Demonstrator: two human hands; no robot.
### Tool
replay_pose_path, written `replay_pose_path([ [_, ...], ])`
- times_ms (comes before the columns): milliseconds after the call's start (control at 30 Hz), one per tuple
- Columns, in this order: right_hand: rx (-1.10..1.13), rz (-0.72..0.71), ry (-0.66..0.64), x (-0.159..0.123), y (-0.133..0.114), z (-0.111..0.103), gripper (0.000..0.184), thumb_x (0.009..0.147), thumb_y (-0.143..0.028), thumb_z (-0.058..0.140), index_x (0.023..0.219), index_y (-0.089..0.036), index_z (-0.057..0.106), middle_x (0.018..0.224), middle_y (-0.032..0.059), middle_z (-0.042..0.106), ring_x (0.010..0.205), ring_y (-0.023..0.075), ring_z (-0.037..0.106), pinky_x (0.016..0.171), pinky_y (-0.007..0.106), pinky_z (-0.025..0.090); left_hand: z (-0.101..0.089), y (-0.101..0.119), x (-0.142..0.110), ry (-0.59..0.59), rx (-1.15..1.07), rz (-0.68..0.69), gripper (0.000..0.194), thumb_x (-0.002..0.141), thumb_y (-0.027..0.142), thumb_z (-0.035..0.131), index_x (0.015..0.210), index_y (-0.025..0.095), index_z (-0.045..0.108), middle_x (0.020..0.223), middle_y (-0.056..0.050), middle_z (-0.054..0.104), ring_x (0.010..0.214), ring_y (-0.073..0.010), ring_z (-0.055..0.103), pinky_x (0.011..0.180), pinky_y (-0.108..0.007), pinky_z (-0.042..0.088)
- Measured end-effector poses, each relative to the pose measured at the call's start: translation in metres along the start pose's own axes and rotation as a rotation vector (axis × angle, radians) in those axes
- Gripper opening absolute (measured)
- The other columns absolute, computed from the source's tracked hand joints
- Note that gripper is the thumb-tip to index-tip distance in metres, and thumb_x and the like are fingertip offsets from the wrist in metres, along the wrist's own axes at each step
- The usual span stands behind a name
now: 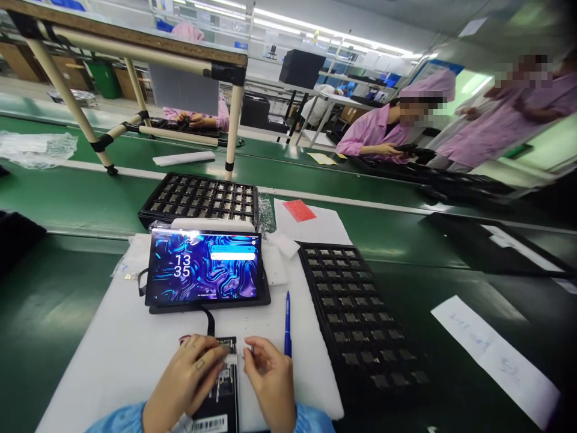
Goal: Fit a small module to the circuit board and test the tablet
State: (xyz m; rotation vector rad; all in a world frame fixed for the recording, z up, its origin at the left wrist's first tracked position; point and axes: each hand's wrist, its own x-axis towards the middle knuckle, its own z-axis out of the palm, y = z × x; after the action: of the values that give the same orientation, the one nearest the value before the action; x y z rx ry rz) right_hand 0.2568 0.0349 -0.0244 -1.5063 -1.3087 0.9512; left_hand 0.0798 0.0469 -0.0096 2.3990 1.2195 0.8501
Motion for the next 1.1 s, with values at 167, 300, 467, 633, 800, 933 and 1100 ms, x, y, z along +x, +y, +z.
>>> replay_pose_path([
  [167, 0.009, 0.009, -0.006, -0.0001, 0.0003, -0.0007, 0.017, 0.079, -0.029, 0.057, 0.083, -0.016, 0.067, 0.06, 0.0038, 0.066, 0.05, 0.0164, 0.062, 0.049, 0.022, 0.053, 0.0003, -0.0009, -0.0012, -0.022, 0.007, -0.009, 0.021, 0.09, 0.02, 0.044, 0.107, 0.023, 0.055, 0.093, -0.004, 0.062, 0.082, -0.0162, 0.059, 0.072, -0.026, 0.051],
  [300, -0.004, 0.015, -0.016, 0.0, 0.0009, -0.0006, 0.017, 0.079, -0.029, 0.057, 0.083, -0.016, 0.067, 0.06, 0.0038, 0.066, 0.051, 0.0165, 0.063, 0.049, 0.022, 0.053, 0.0004, -0.0005, -0.0002, -0.017, 0.016, -0.008, 0.021, 0.09, 0.02, 0.044, 0.107, 0.023, 0.056, 0.093, -0.004, 0.062, 0.082, -0.0162, 0.059, 0.072, -0.026, 0.051],
  [467, -0.023, 0.019, 0.0, -0.0013, 0.0027, -0.0001, 0.018, 0.079, -0.029, 0.057, 0.084, -0.016, 0.067, 0.06, 0.0042, 0.066, 0.051, 0.0165, 0.063, 0.049, 0.021, 0.053, -0.0018, 0.0006, 0.0005, 0.002, 0.024, 0.013, 0.024, 0.091, 0.021, 0.042, 0.11, 0.023, 0.056, 0.091, -0.003, 0.062, 0.08, -0.0154, 0.059, 0.071, -0.025, 0.051],
  [633, -0.012, 0.015, -0.016, -0.0003, 0.0037, 0.0003, 0.017, 0.08, -0.029, 0.057, 0.084, -0.016, 0.067, 0.06, 0.0043, 0.067, 0.052, 0.0166, 0.063, 0.049, 0.021, 0.052, -0.0024, 0.0005, 0.0016, 0.019, 0.028, 0.031, 0.022, 0.091, 0.021, 0.041, 0.107, 0.021, 0.057, 0.09, -0.004, 0.062, 0.08, -0.015, 0.06, 0.071, -0.024, 0.051],
  [800, 0.005, 0.01, -0.01, 0.0012, 0.0017, 0.0003, 0.017, 0.079, -0.03, 0.059, 0.083, -0.016, 0.067, 0.058, 0.0036, 0.066, 0.048, 0.0162, 0.062, 0.047, 0.021, 0.052, -0.0019, 0.0007, 0.0035, 0.043, 0.024, 0.045, 0.019, 0.091, 0.022, 0.042, 0.103, 0.022, 0.058, 0.09, -0.004, 0.063, 0.08, -0.0147, 0.06, 0.071, -0.023, 0.051],
  [933, 0.01, 0.014, -0.008, 0.0019, 0.0016, 0.0001, 0.018, 0.078, -0.031, 0.059, 0.082, -0.015, 0.067, 0.057, 0.0038, 0.066, 0.049, 0.0169, 0.062, 0.048, 0.022, 0.053, -0.0005, -0.0005, 0.0021, 0.036, 0.017, 0.043, 0.02, 0.091, 0.022, 0.042, 0.104, 0.022, 0.057, 0.091, -0.004, 0.063, 0.08, -0.0147, 0.06, 0.071, -0.022, 0.051],
  [1100, 0.003, 0.003, -0.012, 0.0035, 0.0003, 0.0005, 0.019, 0.078, -0.031, 0.058, 0.081, -0.016, 0.068, 0.056, 0.0035, 0.066, 0.046, 0.0161, 0.062, 0.047, 0.021, 0.051, -0.0007, -0.0008, -0.0007, 0.038, 0.024, 0.052, 0.022, 0.091, 0.021, 0.042, 0.106, 0.022, 0.058, 0.092, -0.005, 0.062, 0.083, -0.0149, 0.06, 0.073, -0.022, 0.051],
])
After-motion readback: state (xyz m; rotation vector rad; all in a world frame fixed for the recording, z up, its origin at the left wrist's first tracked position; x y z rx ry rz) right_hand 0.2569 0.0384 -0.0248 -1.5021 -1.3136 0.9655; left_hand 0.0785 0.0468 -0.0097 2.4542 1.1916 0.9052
